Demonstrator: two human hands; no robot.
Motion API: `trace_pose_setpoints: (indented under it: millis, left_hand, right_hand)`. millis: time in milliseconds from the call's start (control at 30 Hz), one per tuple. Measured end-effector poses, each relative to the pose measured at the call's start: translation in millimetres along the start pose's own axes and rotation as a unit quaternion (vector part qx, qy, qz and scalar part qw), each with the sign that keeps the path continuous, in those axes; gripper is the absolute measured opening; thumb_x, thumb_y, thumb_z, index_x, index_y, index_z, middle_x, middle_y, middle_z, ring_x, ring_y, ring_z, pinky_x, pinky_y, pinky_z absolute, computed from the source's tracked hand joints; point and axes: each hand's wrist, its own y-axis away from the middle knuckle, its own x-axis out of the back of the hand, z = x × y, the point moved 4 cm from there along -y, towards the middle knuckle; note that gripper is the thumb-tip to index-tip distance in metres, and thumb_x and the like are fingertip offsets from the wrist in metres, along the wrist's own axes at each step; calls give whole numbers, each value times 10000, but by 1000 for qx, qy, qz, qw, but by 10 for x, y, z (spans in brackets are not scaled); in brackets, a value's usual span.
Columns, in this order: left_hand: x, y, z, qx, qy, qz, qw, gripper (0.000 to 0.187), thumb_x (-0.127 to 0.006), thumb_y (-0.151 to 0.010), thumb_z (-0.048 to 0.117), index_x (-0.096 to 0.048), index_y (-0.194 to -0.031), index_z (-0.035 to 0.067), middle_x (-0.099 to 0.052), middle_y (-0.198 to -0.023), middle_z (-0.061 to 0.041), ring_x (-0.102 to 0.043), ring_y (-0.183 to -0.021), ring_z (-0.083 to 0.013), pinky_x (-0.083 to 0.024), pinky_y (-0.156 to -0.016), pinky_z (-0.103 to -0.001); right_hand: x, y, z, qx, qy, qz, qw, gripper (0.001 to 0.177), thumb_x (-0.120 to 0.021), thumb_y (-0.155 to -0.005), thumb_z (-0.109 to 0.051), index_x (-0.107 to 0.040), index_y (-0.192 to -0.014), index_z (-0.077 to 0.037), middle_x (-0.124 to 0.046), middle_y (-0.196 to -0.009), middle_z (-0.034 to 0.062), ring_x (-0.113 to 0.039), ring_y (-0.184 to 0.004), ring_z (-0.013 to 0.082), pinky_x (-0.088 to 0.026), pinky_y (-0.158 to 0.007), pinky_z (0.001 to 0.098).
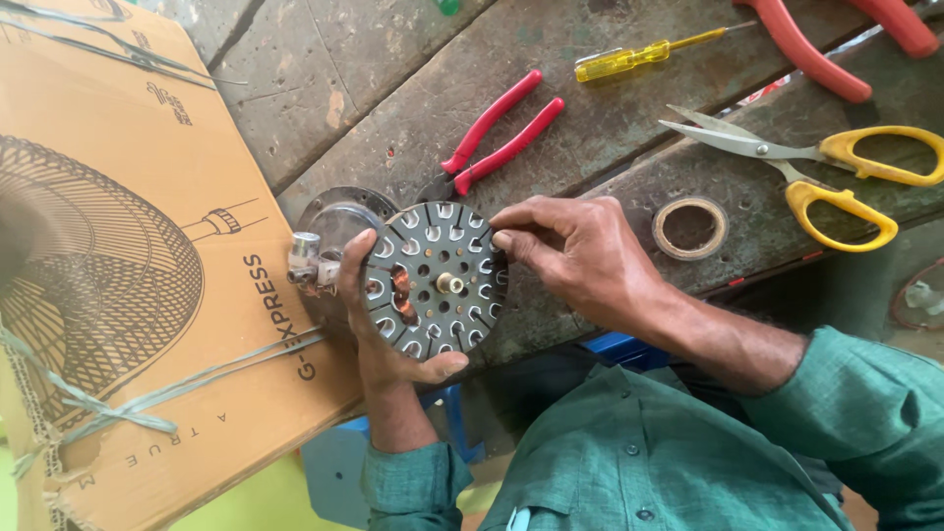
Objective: The person uses a yellow screwdriver to adjust and tighten components on a small electrical motor or switch assembly. They repeatedly rotate the part, probe internal contacts, and make fine adjustments while seated at a cluttered workbench.
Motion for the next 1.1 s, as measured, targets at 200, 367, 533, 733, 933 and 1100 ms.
trace_pose_setpoints:
  millis: [200, 367, 533, 733, 933, 1100]
  left_hand:
    - [14, 23, -31, 6, 23, -19, 1000, 1293, -946, -628, 622, -326, -1609, 51, -485, -1460, -135, -618, -1306, -250, -530, -1155, -401]
    - [30, 7, -16, 16, 35, -19, 999, 1260, -940, -627, 612, -324, -1568, 44, -544, -1434, -133, -639, -1299, -251, -524, -1170, -396]
    - [20, -16, 4, 24, 53, -27, 998, 1271, -945, -632, 621, -325, -1583, 47, -567, -1416, -138, -652, -1291, -249, -530, -1167, -392]
    - [33, -51, 17, 35, 83, -24, 996, 1295, -962, -617, 610, -331, -1593, 39, -588, -1403, -148, -651, -1287, -250, -526, -1166, -391]
    - [84, -41, -1, 47, 116, -5, 992, 1307, -969, -600, 607, -349, -1591, 22, -564, -1416, -138, -631, -1298, -248, -511, -1174, -389]
    - [93, -53, -19, 28, 90, -9, 996, 1300, -950, -597, 619, -359, -1589, 24, -552, -1443, -124, -615, -1278, -228, -518, -1179, -374]
  right_hand:
    - [-2, 11, 21, -28, 57, -3, 998, 148, -707, -942, -144, -734, -991, -7, -763, -792, 103, -730, -701, 137, -553, -630, 326]
    - [-25, -32, 200, -95, -13, -22, 995, 159, -644, -986, -157, -698, -1008, -9, -755, -783, 52, -715, -733, 83, -571, -654, 282]
    - [-69, -46, 340, -124, -131, -27, 983, 175, -625, -1005, -160, -686, -1026, 2, -754, -861, 36, -685, -778, 63, -580, -711, 246]
    - [-41, -79, 225, -54, -26, -1, 998, 174, -643, -994, -152, -680, -1036, 12, -758, -828, 46, -717, -760, 72, -585, -692, 268]
    - [-20, -56, 109, -66, 73, -22, 995, 164, -676, -977, -160, -694, -1039, -9, -726, -754, 121, -690, -674, 168, -543, -620, 347]
    - [-26, -24, 17, 44, 93, 5, 995, 152, -678, -972, -139, -685, -1032, 0, -725, -827, 151, -723, -722, 229, -552, -642, 371]
